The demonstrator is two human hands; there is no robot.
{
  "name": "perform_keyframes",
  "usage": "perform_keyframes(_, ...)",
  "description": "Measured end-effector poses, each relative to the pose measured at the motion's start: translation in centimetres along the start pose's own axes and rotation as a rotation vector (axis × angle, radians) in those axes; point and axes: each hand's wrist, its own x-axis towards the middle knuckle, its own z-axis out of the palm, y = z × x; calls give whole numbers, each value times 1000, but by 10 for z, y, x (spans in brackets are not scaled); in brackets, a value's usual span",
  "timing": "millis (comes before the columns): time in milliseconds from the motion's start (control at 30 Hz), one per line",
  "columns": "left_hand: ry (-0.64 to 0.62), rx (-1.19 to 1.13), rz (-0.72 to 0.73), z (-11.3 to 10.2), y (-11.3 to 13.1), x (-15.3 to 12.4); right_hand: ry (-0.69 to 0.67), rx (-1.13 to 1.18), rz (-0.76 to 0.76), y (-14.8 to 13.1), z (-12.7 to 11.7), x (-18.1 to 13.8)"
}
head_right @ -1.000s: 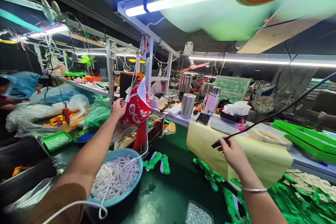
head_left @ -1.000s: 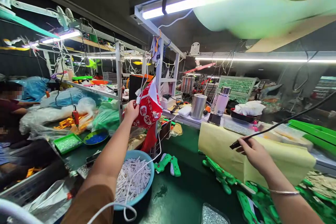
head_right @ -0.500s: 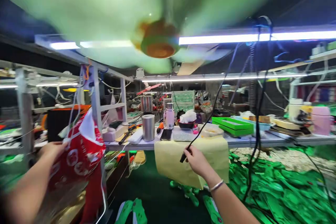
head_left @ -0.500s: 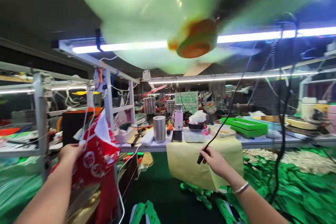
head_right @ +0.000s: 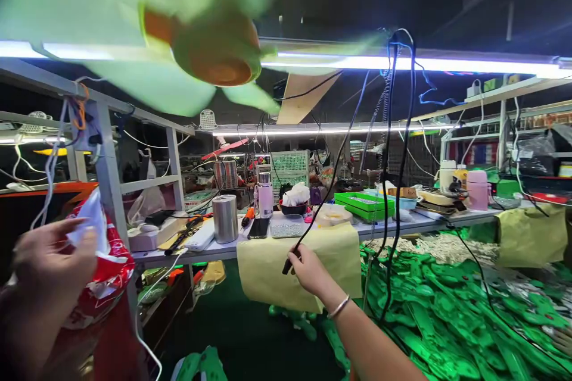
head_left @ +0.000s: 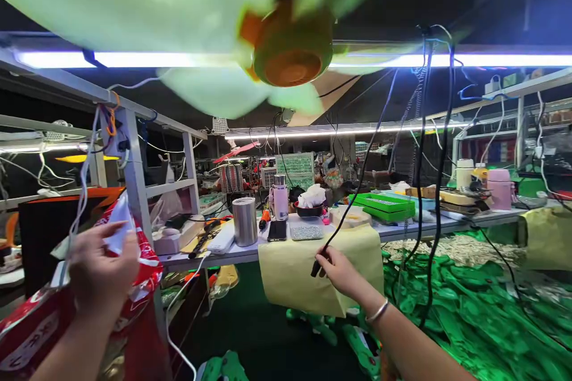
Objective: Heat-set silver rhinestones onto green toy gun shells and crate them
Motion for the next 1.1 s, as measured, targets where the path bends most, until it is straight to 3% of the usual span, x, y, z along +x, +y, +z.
perform_keyframes(33, -62, -95, 17, 6, 25, -14, 0, 3, -8, -4, 4, 1)
perform_keyframes(167, -854, -500, 158, 44, 105, -76, -32, 95, -103, -31, 29, 10)
perform_keyframes(233, -1067, -624, 130, 65, 129, -102, -74, 188, -155, -46, 37, 14)
perform_keyframes(300, -1169, -718, 66, 81, 142, -119, -90, 225, -201, -58, 38, 18)
perform_keyframes(367, -1163, -771, 20, 91, 149, -125, -53, 130, -229, -65, 29, 17)
perform_keyframes(500, -1040, -836, -68, 102, 150, -119, 13, -396, -303, -76, -3, 1)
perform_keyframes(633, -1011, -817, 20, 105, 153, -109, 156, -815, -793, -89, -26, -12)
perform_keyframes(733, -956, -808, 132, 105, 158, -107, 52, -1027, -1002, -96, -27, -4)
perform_keyframes(800, -921, -838, 98, 104, 159, -110, -51, -1081, -1004, -101, -25, 7)
perform_keyframes(867, -892, -873, 0, 102, 153, -115, -71, -1088, -981, -109, -25, 20)
perform_keyframes(967, -849, -888, -125, 92, 131, -128, 2, -1163, -897, -133, -30, 47)
perform_keyframes(1100, -887, -838, -135, 61, 86, -143, 80, -1441, -641, -177, -44, 98)
